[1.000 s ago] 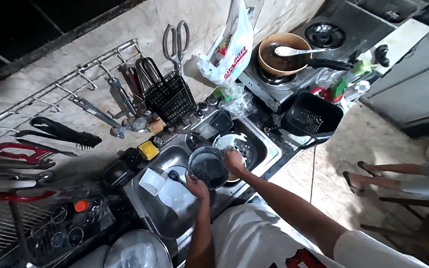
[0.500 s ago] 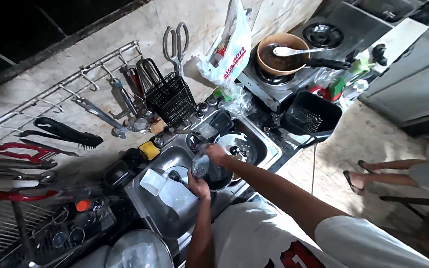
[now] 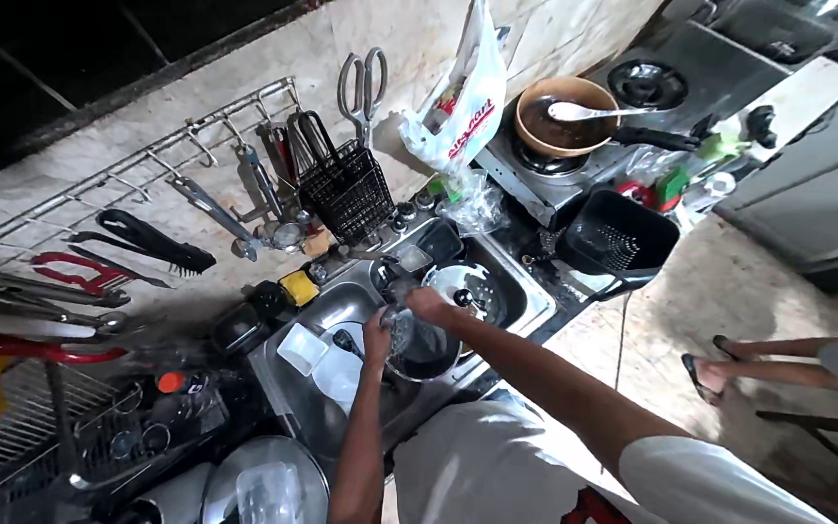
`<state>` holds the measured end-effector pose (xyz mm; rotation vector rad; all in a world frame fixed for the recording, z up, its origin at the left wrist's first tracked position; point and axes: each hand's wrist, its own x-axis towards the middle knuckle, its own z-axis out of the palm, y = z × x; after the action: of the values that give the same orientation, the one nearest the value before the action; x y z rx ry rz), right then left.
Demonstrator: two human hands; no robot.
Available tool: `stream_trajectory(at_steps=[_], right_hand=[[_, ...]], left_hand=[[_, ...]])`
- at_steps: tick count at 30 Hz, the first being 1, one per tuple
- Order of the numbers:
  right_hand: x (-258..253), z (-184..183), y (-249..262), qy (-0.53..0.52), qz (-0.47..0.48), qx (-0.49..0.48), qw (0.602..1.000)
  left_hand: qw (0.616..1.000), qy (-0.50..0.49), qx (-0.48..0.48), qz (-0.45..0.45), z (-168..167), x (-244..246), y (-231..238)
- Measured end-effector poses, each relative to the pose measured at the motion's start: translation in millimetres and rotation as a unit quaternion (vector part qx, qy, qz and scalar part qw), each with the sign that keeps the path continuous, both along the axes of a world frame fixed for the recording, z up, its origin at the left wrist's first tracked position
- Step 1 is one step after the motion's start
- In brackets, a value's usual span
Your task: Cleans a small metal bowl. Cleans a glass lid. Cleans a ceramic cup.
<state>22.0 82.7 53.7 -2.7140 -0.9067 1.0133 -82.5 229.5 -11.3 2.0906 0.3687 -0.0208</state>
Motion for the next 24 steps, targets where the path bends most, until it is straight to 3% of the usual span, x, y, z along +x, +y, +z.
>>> stream_trajectory(at_steps=[3, 7, 10, 13, 17, 21, 24], right_hand=[[6, -1, 13, -0.029, 0.055, -0.007, 0.998], [-2, -5, -24, -0.010, -0.114, -0.025, 0.993], [-38, -4, -54, 0.041, -0.267, -0.027, 0.962], [-61, 6, -59, 0.062, -0.319, -0.052, 0.944], [-28, 25, -30, 0.047, -0.238, -0.070, 0.968], [1, -1, 15, -0.007, -0.074, 0.008, 0.997], [11, -13, 29, -0.036, 0.056, 0.034, 0.997]], left_hand=[[0.997, -0.007, 0.070, -0.020, -7, 4, 6], [0.993, 0.044, 0.090, 0.062, 4, -26, -3], [0.989, 0.047, 0.057, 0.128, 9, -39, -11], [0.987, 0.043, 0.054, 0.148, 5, -35, -15], [0.989, 0.066, 0.064, 0.117, 7, -27, -14], [0.992, 0.078, 0.068, 0.076, 13, -14, -12], [0.992, 0.079, 0.071, 0.064, 12, -7, -11]])
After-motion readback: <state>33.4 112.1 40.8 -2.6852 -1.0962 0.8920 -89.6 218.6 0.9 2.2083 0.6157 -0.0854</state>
